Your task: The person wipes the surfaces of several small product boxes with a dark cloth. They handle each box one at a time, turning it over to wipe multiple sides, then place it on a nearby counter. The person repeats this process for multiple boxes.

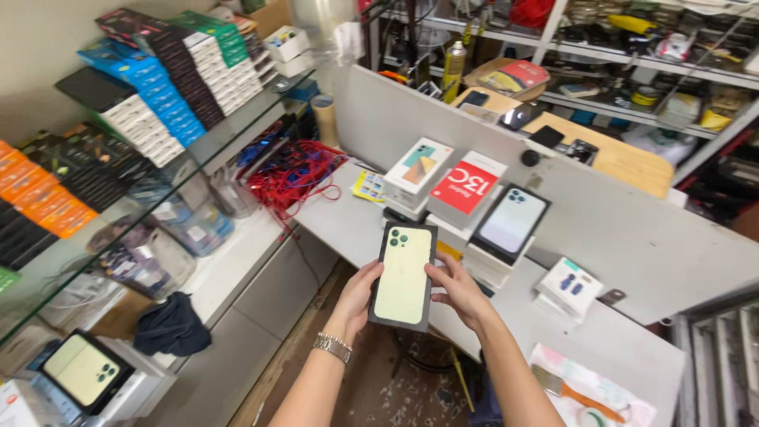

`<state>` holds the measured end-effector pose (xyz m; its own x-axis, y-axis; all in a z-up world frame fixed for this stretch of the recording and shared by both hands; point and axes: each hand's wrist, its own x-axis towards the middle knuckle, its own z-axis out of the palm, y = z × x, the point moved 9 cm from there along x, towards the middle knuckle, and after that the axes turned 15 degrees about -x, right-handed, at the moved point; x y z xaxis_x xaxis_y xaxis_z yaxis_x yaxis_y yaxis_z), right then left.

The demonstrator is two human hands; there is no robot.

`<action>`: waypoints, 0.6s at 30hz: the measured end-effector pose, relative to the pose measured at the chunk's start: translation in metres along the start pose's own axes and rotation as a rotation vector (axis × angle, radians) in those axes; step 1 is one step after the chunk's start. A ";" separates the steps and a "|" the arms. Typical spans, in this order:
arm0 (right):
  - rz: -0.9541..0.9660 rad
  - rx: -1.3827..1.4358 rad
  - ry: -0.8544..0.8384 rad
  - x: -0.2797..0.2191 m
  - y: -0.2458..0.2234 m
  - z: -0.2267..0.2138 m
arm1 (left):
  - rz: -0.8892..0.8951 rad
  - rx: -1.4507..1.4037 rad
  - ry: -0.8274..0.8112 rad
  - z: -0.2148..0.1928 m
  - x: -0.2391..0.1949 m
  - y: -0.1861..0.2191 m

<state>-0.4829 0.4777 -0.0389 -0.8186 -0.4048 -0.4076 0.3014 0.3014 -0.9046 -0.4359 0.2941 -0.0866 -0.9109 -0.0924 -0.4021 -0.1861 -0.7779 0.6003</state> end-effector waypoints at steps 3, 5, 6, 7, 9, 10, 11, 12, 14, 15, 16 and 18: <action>-0.033 0.018 0.185 -0.008 0.011 -0.074 | 0.037 0.116 0.038 0.046 0.018 -0.034; -0.040 0.049 0.275 -0.007 0.017 -0.117 | 0.192 0.329 0.043 0.077 0.023 -0.044; -0.044 0.065 0.316 -0.005 0.020 -0.137 | 0.274 0.434 0.049 0.093 0.024 -0.047; -0.061 0.089 0.336 0.001 0.023 -0.153 | 0.311 0.525 0.095 0.103 0.027 -0.052; -0.096 0.139 0.374 0.016 0.029 -0.182 | 0.384 0.706 0.192 0.124 0.032 -0.060; -0.087 0.136 0.404 0.025 0.035 -0.197 | 0.399 0.649 0.173 0.137 0.038 -0.064; -0.081 0.134 0.433 0.039 0.038 -0.211 | 0.418 0.593 0.154 0.148 0.046 -0.065; -0.076 0.132 0.462 0.052 0.042 -0.223 | 0.436 0.537 0.135 0.158 0.054 -0.066; -0.080 0.094 0.534 0.077 0.044 -0.251 | 0.372 0.541 0.102 0.176 0.072 -0.075; -0.082 0.062 0.569 0.084 0.048 -0.260 | 0.335 0.542 0.090 0.180 0.079 -0.082; -0.147 -0.160 0.632 0.088 0.040 -0.269 | 0.338 0.569 0.074 0.184 0.083 -0.087; -0.306 -0.753 0.905 0.075 0.012 -0.271 | 0.345 0.625 0.047 0.186 0.086 -0.098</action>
<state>-0.6736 0.6852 -0.0465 -0.9420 0.1108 0.3168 -0.0774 0.8467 -0.5265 -0.5646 0.4780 -0.0510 -0.9417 -0.3064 -0.1390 -0.0796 -0.1987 0.9768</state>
